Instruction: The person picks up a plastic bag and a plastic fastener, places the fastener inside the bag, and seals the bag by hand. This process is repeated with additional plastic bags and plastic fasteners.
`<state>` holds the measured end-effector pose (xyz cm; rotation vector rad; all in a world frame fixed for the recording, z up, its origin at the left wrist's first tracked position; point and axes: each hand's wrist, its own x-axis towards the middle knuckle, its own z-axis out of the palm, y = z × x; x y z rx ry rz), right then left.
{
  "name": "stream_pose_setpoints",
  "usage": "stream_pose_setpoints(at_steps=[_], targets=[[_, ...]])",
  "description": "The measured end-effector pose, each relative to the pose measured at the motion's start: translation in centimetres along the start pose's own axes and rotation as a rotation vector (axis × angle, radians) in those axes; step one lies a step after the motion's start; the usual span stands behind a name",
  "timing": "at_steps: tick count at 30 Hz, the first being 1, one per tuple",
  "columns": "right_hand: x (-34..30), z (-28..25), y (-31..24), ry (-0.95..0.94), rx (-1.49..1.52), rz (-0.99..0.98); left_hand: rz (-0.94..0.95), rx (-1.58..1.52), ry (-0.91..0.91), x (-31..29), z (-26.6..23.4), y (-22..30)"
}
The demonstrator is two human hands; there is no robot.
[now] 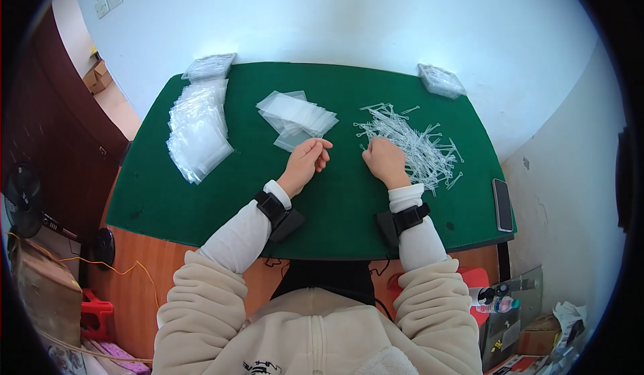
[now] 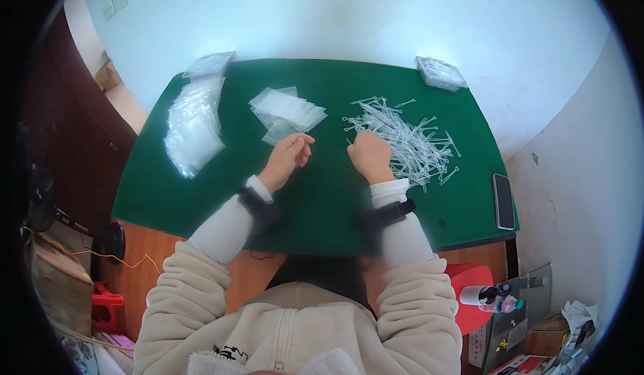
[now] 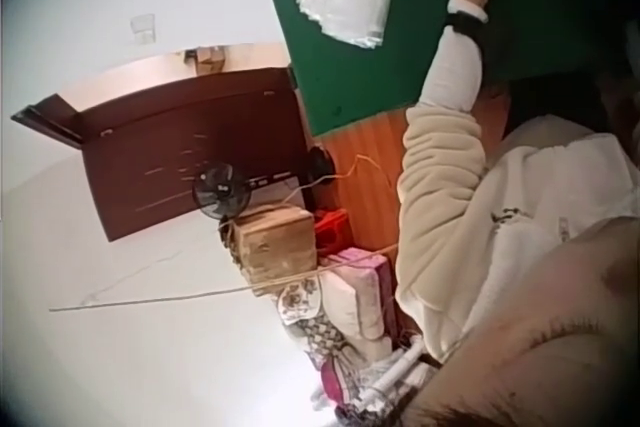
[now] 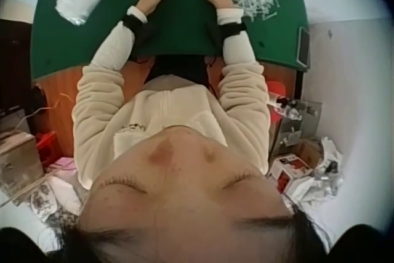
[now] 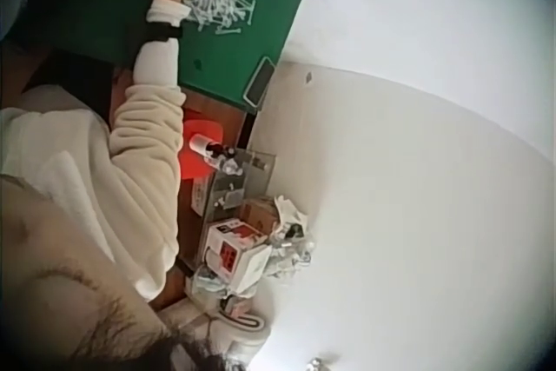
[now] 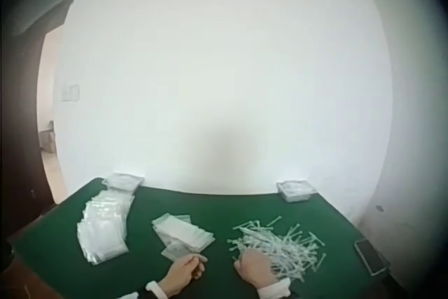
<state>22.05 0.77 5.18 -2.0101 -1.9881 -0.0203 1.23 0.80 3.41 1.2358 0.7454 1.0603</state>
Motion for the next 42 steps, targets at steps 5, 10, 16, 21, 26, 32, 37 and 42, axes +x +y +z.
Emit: stream_pose_setpoints(at_steps=[5, 10, 16, 21, 26, 32, 37, 42], targets=[[0.4, 1.0, -0.4, 0.172, 0.483, -0.141, 0.000, -0.049, -0.030, 0.0, 0.1, 0.4], [-0.4, 0.4, -3.0, -0.056, 1.307, -0.170, -0.067, -0.083, -0.013, -0.4, -0.1, 0.6], [-1.2, 0.6, -4.6, -0.094, 1.569, -0.218, -0.138, -0.070, -0.130, -0.7, -0.3, 0.5], [-1.0, 1.7, -4.9, -0.040, 1.442, -0.170, -0.197, -0.081, -0.199, -1.1, -0.3, 1.3], [-0.9, 2.1, -5.3, 0.086, 1.347, -0.197, -0.219, -0.084, -0.205, -1.2, -0.5, 1.2], [-0.8, 2.6, -4.6, 0.089, 1.275, -0.244, -0.214, -0.111, -0.235, -1.3, -0.3, 1.1], [-0.7, 2.7, -3.9, 0.146, 1.208, -0.260, -0.198, -0.096, -0.277, -1.1, -0.4, 0.2], [1.6, 2.1, 0.1, 0.483, 0.688, -0.092, -0.141, -0.097, -0.153, -0.2, -1.1, 0.3]])
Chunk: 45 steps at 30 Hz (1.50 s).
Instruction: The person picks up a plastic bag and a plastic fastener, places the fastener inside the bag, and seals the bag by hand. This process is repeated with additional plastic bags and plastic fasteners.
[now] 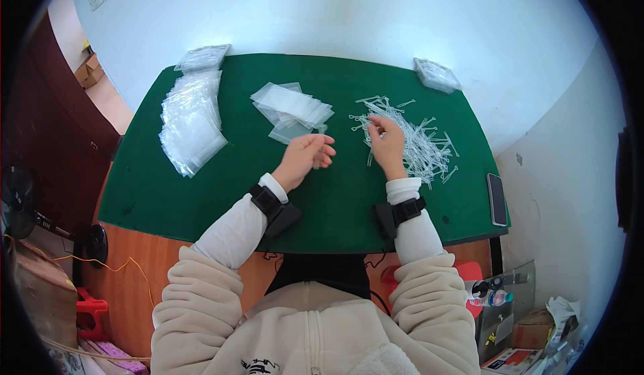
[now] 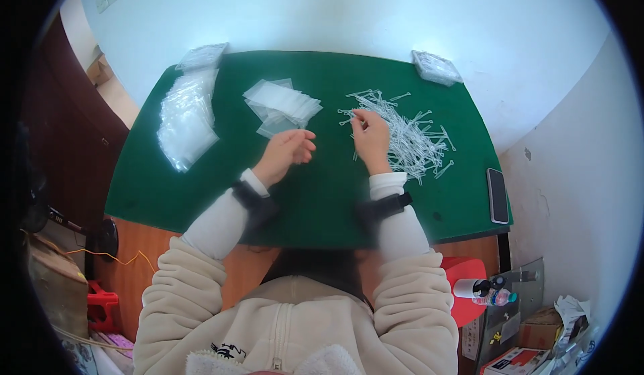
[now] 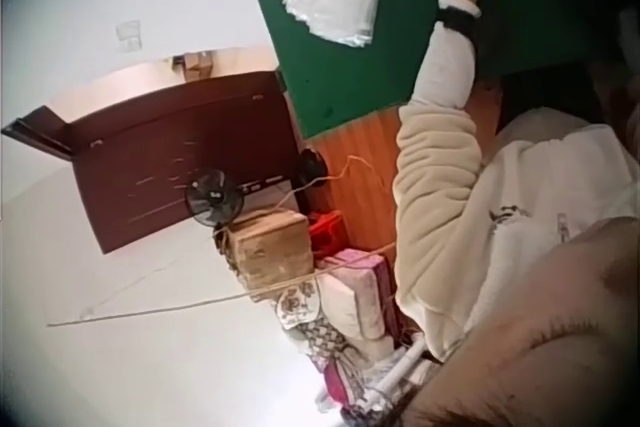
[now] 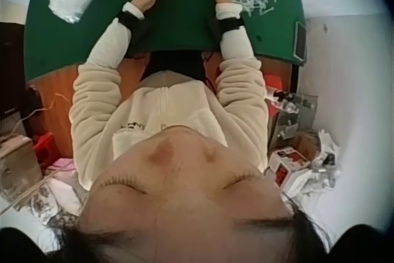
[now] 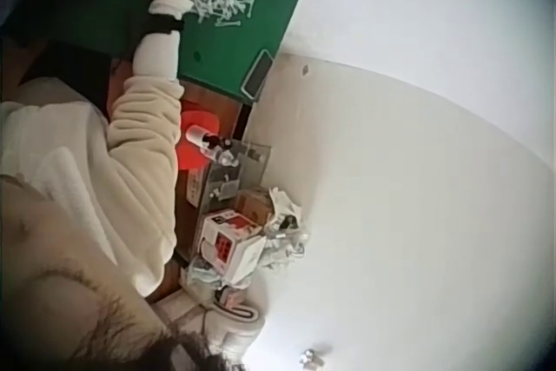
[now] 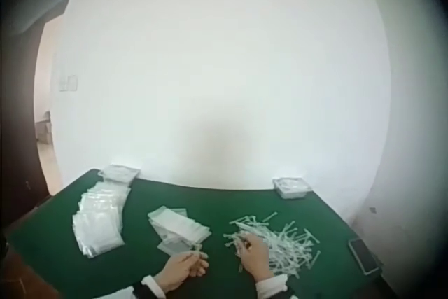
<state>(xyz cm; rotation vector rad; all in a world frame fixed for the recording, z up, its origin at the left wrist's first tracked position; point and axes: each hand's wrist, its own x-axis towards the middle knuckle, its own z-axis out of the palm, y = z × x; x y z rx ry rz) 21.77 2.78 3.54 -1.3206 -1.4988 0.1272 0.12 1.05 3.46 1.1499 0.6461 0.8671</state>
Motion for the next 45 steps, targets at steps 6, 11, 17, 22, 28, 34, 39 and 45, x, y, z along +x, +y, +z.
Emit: stream_pose_setpoints(at_steps=[6, 11, 17, 22, 28, 34, 39, 45], targets=[[-0.9, -0.5, 1.5, -0.054, -0.483, -0.206, 0.094, -0.167, 0.174, -0.1, -1.4, -0.8], [-1.3, 0.5, 0.5, -0.241, -0.555, -0.111, 0.018, -0.143, 0.281, -0.7, -2.0, -0.2], [-1.2, 0.5, -1.3, -0.252, -0.559, -0.180, 0.019, -0.141, 0.211, -1.3, -2.3, 0.6], [-1.8, 1.4, -4.3, -0.160, 0.401, 0.040, -0.020, -0.152, 0.109, -1.3, -1.5, 0.0], [-2.6, 3.1, -5.1, -0.345, 0.435, -0.015, 0.008, -0.163, 0.171, -1.5, -1.8, 0.0], [-2.8, 2.8, -4.0, -0.465, 0.242, -0.033, 0.432, 0.064, 0.406, -1.3, -2.9, 1.1], [-2.3, 1.7, -5.3, -0.506, 0.035, -0.441, 0.446, 0.379, 0.365, -0.9, -3.5, 1.2], [-2.7, 1.7, -5.3, -0.500, 0.201, -0.432, 0.034, 0.345, 0.084, -1.0, -1.7, 0.1]])
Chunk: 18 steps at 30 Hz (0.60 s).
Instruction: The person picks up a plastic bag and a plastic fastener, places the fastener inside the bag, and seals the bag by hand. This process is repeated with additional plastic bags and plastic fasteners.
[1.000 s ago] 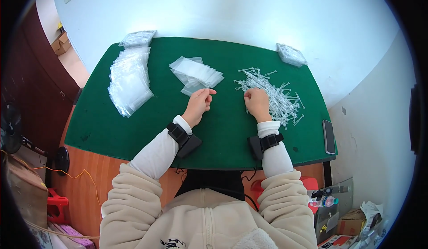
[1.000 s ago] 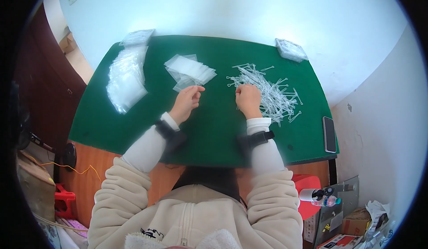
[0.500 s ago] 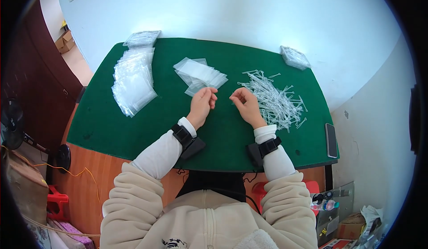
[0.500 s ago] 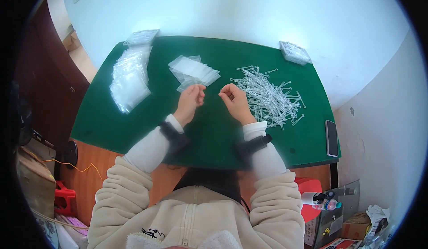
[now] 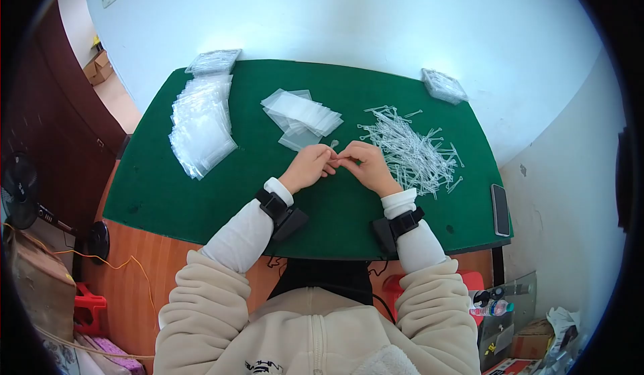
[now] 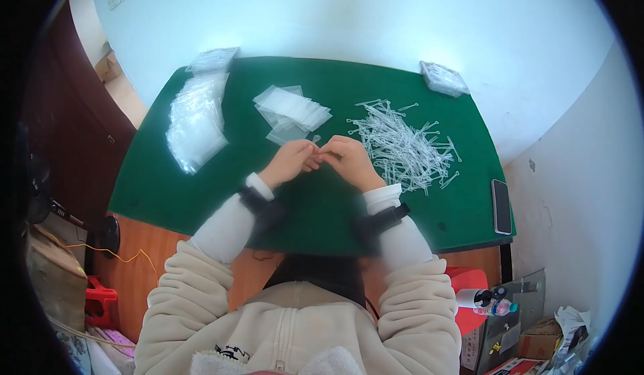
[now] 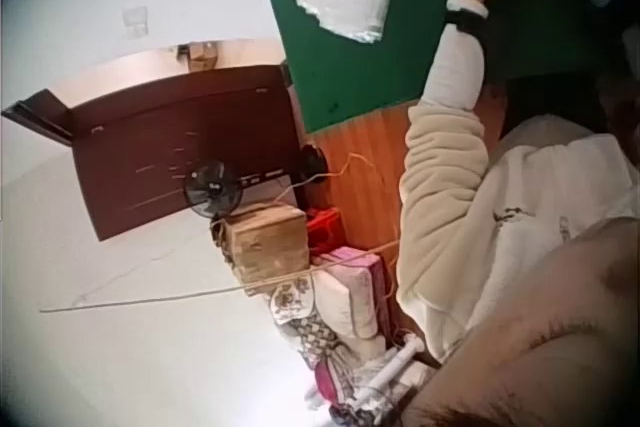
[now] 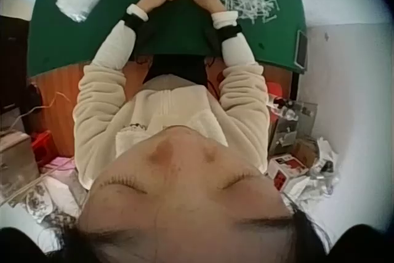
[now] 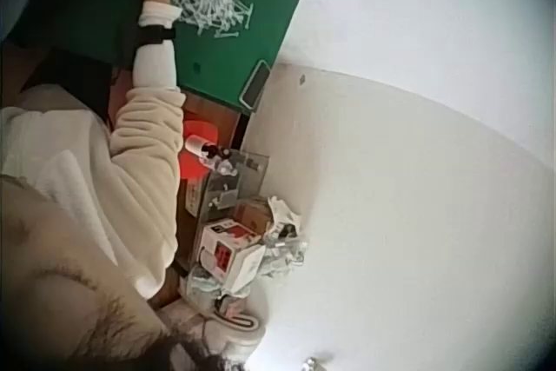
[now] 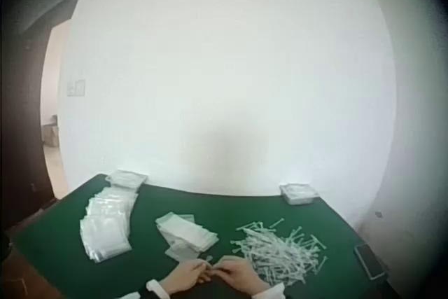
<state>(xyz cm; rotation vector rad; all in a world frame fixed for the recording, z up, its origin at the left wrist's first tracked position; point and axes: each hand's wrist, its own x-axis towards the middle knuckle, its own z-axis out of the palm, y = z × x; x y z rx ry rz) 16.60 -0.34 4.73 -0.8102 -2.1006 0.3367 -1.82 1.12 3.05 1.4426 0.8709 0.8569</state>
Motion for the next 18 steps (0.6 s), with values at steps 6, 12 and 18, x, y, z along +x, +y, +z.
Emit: stream_pose_setpoints(at_steps=[6, 12, 18], targets=[[0.5, -0.3, -0.3, 0.234, 0.124, 0.207, -0.102, -0.140, -0.132, 0.0, 0.7, 1.4], [0.6, -0.2, -0.2, 0.344, 0.160, 0.216, -0.145, -0.286, -0.188, -0.2, 1.1, 1.8], [0.9, -0.3, -0.8, 0.331, 0.134, 0.125, -0.137, -0.403, -0.248, -0.6, 1.2, 2.0]])
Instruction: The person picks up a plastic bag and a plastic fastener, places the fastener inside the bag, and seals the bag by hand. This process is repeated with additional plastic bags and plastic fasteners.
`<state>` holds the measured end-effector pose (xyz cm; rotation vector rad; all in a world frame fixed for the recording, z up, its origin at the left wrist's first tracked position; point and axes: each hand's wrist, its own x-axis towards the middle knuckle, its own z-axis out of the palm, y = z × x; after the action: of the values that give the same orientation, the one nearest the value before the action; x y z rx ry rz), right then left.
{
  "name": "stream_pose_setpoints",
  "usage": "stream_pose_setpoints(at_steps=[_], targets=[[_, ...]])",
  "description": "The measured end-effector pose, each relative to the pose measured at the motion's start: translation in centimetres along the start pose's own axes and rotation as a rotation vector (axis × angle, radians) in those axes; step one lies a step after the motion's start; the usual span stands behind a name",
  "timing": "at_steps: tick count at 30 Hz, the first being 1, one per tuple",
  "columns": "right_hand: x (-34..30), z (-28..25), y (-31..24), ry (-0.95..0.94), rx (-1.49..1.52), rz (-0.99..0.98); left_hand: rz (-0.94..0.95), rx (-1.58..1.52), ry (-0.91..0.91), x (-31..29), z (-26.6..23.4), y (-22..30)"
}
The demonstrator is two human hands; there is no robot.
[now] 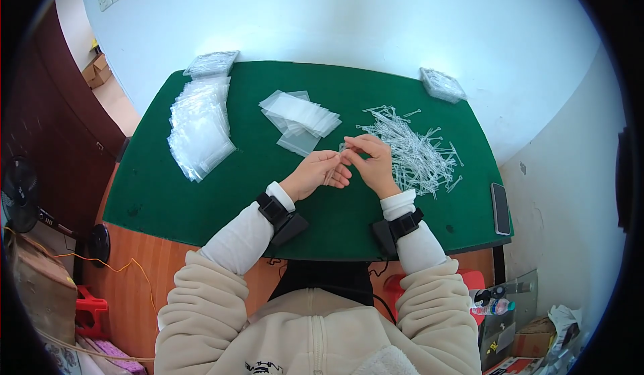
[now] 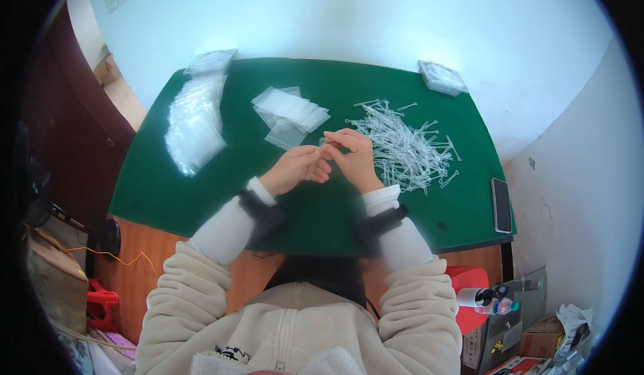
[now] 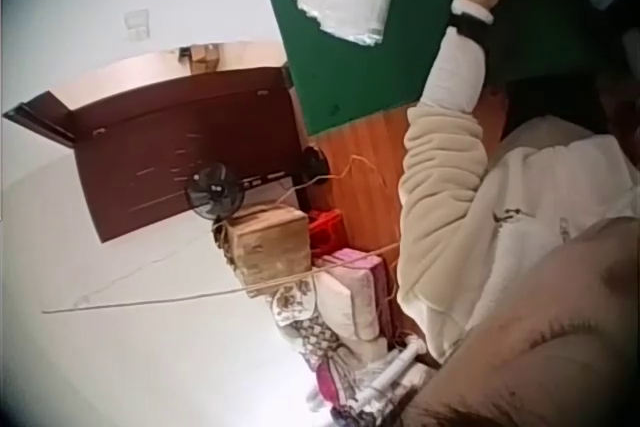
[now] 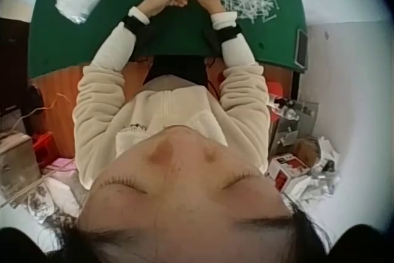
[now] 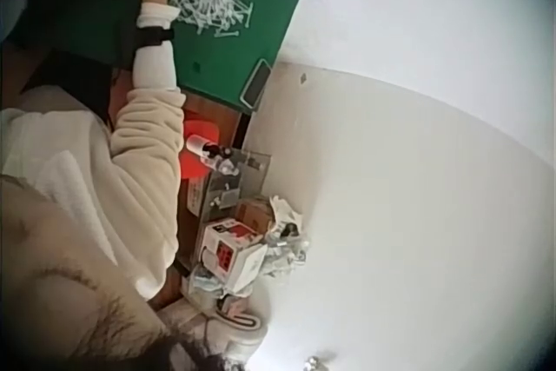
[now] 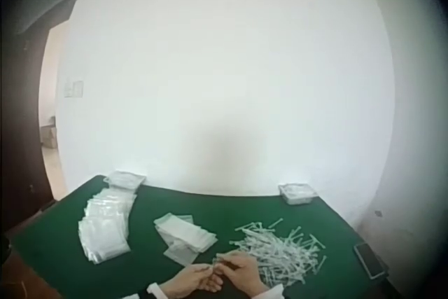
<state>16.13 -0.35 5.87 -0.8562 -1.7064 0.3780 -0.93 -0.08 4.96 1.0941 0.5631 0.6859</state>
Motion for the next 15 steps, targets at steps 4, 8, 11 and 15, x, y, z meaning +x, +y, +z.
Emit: stream_pose_setpoints(at_steps=[4, 8, 11, 15], targets=[[0.1, 0.2, -0.1, -0.012, 0.000, -0.024, 0.000, -0.012, -0.017, -0.2, -0.2, 0.1], [0.0, 0.2, 0.1, -0.033, -0.010, -0.026, 0.003, -0.012, -0.029, -0.2, -0.4, 0.0], [-0.1, -0.2, 0.4, -0.073, -0.028, -0.020, -0.005, -0.002, 0.004, 0.0, 0.0, -0.2], [0.0, -1.1, 1.1, -0.043, -0.002, 0.055, 0.028, -0.014, 0.022, 0.6, 0.1, -0.5]])
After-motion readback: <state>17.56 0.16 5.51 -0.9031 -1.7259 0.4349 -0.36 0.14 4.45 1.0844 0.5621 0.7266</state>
